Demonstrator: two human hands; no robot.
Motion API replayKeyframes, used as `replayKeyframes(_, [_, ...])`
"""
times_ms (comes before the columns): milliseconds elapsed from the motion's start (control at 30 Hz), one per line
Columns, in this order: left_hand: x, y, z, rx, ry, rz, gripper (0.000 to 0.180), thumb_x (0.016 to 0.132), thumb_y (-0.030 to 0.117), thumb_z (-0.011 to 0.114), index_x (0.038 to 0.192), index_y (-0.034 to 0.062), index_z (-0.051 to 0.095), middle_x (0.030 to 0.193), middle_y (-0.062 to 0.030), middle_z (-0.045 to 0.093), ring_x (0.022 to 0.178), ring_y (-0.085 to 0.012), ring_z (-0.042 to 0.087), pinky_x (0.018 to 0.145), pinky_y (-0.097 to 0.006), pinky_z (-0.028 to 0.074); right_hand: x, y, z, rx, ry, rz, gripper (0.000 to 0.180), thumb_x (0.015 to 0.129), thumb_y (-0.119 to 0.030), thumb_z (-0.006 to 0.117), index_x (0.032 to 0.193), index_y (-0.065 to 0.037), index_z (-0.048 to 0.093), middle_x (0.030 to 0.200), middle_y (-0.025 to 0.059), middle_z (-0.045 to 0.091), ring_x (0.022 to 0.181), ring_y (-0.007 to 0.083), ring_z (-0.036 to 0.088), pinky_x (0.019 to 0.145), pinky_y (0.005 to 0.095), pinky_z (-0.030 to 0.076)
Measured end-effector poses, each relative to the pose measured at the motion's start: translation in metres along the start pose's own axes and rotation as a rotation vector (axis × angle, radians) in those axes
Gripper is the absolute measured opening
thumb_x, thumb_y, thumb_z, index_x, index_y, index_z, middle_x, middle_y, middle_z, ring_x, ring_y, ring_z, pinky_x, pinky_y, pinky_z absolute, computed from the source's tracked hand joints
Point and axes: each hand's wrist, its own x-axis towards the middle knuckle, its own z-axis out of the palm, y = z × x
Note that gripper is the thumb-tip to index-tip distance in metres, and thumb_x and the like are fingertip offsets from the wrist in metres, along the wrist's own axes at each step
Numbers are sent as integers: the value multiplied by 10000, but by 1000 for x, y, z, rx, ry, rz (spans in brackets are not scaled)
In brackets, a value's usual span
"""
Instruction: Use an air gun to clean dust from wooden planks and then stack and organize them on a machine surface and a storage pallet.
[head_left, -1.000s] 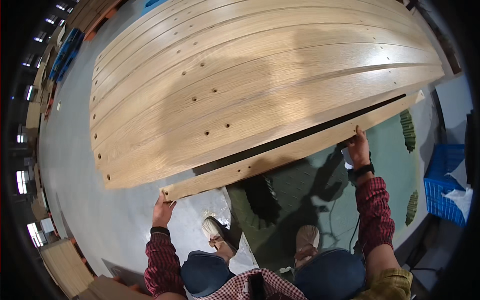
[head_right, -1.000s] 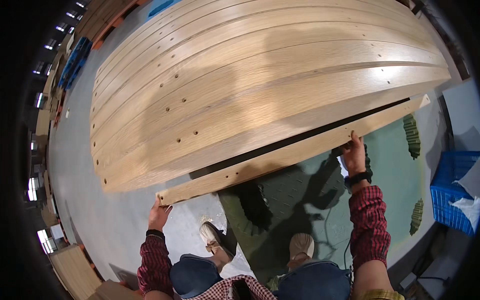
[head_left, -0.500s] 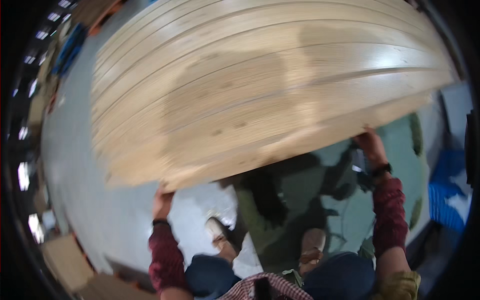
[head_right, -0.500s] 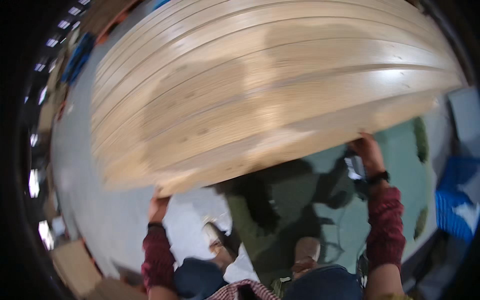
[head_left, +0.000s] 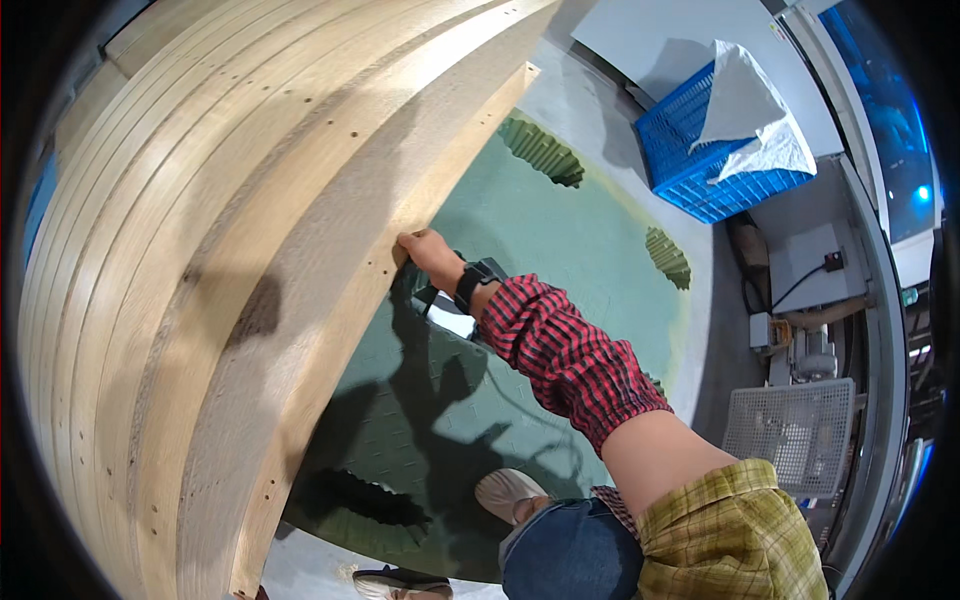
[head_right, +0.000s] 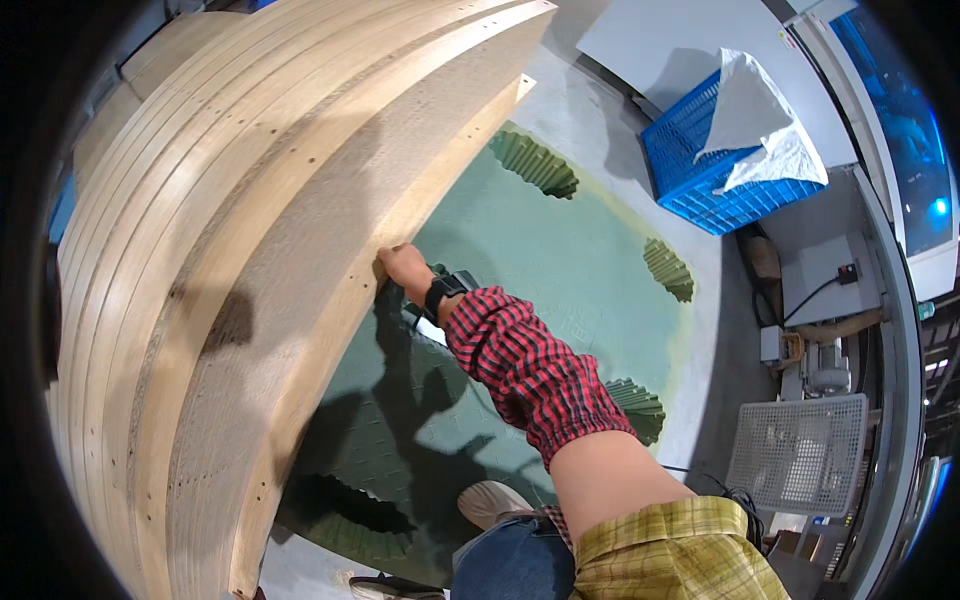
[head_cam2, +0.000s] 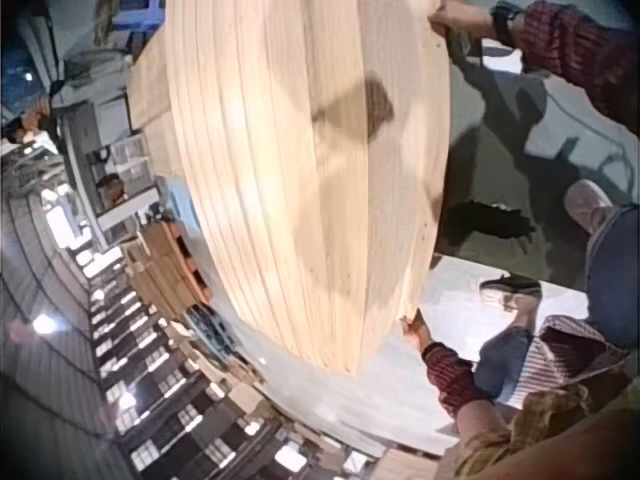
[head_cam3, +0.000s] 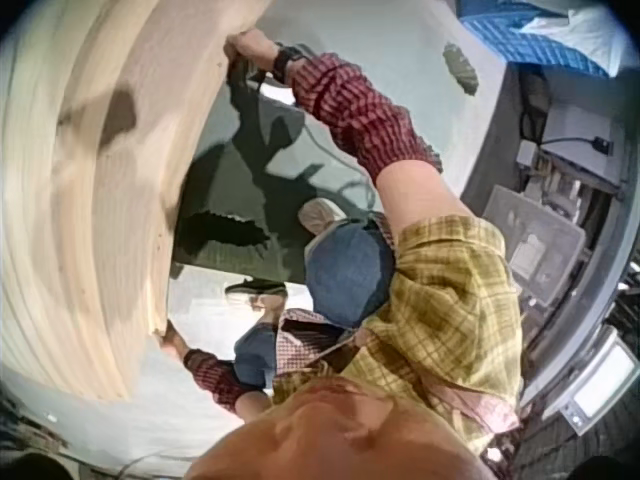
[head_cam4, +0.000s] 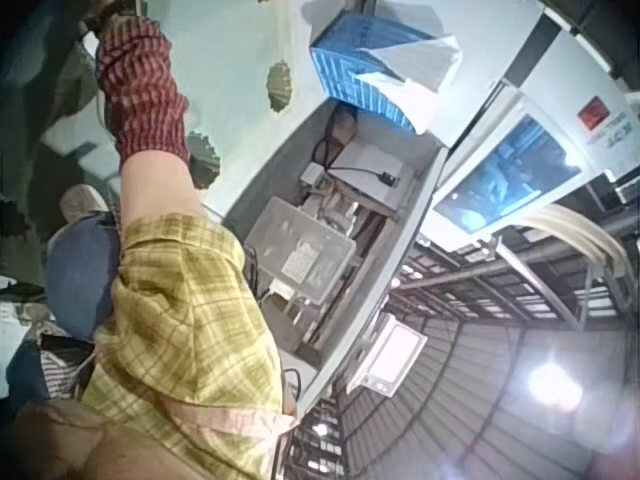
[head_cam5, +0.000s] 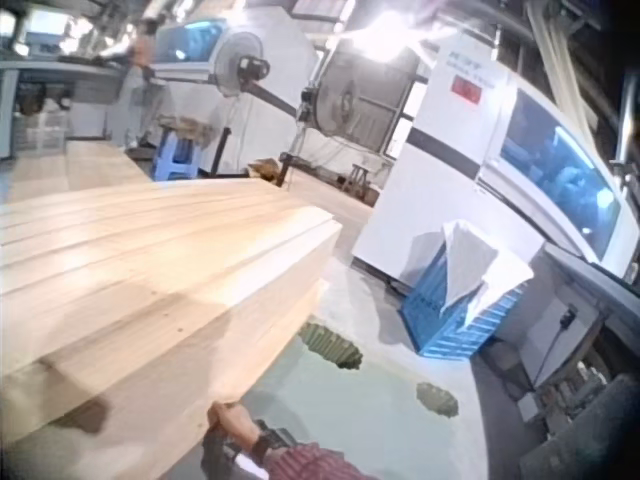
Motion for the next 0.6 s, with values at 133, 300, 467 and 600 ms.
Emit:
replayKeyframes(133, [-2,14,-5,20,140,12,402,805,26,663,1157,-109,524,1097,-185,600,953,-273,579,857,-379,487,-10,-8,17,338,24,17,215,786,-152,590,760,61,611,733,76,594,686,169,533,609,326,412])
replayKeyframes(300, [-8,26,1,67,178,24,373,852,100,621,1156,-91,517,1105,-187,588,969,-282,567,850,-406,491,-22,-18,19,248,-116,69,346,826,-155,586,1064,95,563,1045,122,601,933,199,541,836,309,414])
replayKeyframes(467, [-19,60,73,-607,383,-243,471,958,356,388,1239,-14,467,1206,-187,529,1069,-351,515,933,-516,427,5,9,1,571,175,-25,261,779,-134,543,947,63,573,843,85,583,782,191,529,695,318,418])
replayKeyframes(600, [-18,47,57,-406,289,-187,516,950,431,369,1132,-16,552,1107,-215,588,1000,-368,554,875,-487,457,-5,9,-5,381,46,-55,194,768,-159,574,778,30,614,688,39,547,648,154,480,596,300,365])
